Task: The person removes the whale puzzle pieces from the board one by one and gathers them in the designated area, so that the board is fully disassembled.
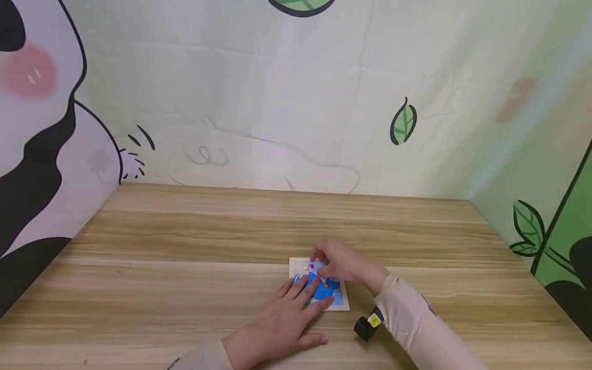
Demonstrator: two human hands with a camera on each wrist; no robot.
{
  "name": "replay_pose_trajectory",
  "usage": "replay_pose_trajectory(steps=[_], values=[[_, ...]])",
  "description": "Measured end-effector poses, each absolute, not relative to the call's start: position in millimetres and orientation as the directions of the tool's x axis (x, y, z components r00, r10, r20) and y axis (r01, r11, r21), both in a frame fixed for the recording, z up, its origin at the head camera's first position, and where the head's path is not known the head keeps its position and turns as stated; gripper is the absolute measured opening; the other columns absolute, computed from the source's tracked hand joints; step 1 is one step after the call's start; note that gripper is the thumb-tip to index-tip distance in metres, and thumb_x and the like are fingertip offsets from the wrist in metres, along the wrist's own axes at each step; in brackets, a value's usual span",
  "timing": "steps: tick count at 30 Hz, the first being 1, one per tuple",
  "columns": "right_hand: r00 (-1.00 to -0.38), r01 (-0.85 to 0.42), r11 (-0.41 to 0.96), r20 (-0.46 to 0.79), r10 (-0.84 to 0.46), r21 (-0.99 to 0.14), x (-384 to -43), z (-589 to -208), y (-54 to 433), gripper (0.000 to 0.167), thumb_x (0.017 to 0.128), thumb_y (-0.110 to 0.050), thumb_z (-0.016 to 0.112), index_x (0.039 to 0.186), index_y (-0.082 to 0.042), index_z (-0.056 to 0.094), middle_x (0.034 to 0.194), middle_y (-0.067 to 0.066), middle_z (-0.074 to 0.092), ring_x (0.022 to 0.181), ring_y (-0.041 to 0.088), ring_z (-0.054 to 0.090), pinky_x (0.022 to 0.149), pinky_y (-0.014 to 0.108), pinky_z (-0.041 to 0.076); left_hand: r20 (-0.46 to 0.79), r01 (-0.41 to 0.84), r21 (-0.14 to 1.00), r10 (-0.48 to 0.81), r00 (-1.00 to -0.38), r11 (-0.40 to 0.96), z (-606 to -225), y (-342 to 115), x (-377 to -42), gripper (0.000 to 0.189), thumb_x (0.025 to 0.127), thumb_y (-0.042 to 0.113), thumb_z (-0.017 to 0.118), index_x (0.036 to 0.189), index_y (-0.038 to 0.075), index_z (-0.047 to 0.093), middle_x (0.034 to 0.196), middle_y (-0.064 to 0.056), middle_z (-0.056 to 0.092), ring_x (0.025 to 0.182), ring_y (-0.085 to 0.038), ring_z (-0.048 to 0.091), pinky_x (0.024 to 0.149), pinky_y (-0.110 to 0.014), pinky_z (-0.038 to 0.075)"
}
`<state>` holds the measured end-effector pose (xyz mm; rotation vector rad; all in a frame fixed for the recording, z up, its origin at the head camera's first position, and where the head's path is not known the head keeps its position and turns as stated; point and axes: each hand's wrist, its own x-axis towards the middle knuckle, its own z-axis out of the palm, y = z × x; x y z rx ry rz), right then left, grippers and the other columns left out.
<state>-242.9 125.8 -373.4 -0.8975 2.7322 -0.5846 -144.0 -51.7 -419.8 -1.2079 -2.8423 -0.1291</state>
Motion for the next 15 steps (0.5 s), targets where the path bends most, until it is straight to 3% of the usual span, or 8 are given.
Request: replay_pose_trajectory(steps=[15], values=[[-0.78,-0.538,0.72,-0.065,-0.623,-0.439,-243.8,-376.0,128.9,0.023,0.081,-0.005,0.071,0.103,-0.004,0.062,0.091,0.005,0.057,0.084,0.015,0.049,0.077,0.025,0.044,0.078,0.721,0.094,0.717,-0.692,0.686,-418.0,-51.8,-144.5,0.065,0.095,0.065,0.034,0.148,0.027,0.038,0.158,-0.013,0.027,0.147,-0.033,0.026,0.114,-0.054,0.029]])
